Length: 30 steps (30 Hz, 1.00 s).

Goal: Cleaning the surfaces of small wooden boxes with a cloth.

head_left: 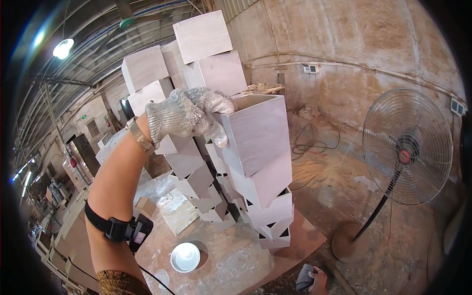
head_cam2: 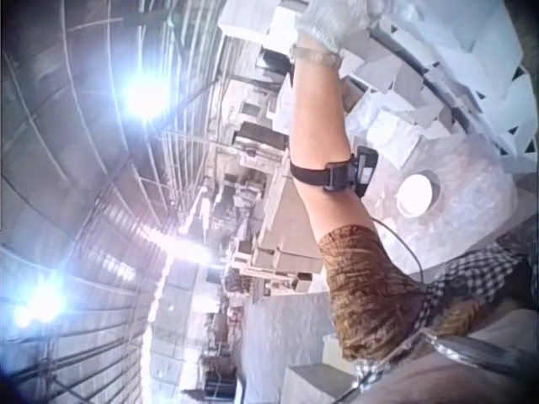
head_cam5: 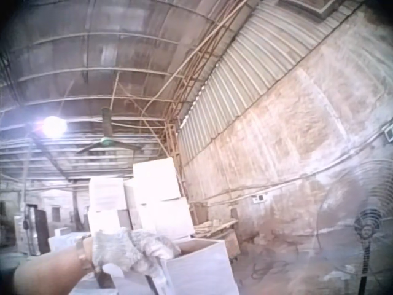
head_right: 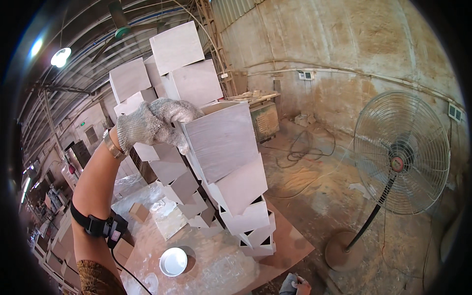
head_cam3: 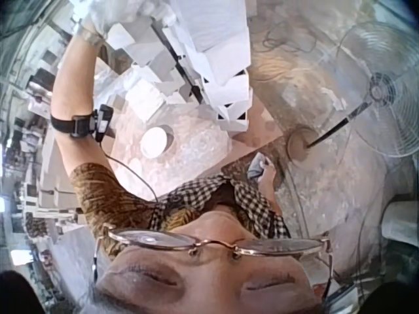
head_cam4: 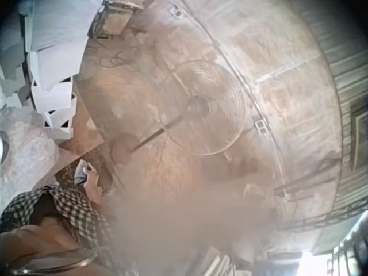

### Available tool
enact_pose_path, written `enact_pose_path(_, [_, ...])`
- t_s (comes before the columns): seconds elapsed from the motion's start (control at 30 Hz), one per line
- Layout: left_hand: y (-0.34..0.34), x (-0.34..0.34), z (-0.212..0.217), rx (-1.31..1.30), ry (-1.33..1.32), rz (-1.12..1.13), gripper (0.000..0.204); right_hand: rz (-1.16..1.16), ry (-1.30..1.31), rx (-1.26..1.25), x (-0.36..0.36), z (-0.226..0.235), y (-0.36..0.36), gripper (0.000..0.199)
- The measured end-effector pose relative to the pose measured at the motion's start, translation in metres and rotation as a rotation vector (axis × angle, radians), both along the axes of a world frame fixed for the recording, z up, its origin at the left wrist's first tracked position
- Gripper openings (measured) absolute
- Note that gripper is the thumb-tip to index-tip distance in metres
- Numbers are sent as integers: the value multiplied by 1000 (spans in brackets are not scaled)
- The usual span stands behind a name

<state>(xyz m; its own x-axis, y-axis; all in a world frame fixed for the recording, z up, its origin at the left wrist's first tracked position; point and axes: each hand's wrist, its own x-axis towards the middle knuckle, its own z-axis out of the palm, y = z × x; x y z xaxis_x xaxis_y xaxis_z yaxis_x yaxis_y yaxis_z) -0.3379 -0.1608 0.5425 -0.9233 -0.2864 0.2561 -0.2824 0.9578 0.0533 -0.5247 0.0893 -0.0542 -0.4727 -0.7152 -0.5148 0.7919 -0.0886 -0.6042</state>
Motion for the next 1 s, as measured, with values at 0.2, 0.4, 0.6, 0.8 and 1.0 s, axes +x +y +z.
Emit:
enact_pose_path(0.2, [-22,3,1,-64,18,-251,39,8,-39,-50,-6,-14,-1,44])
enact_pose_path(0.4, [-11,-9,-4,205,76,-21,44,-28,-19,12,4,21,6,37])
enact_pose_path(0.6, [-20,-14,0,-189,-11,-203,42,35,45,-42,-1,15,18,35])
enact_pose_path(0.8, [-13,3,15,-299,-78,-243,35,7,30,54,6,-1,11,33])
enact_pose_path(1.0, [-37,0,-5,-333,8,-289,31,25,8,-15,-7,-26,22,35])
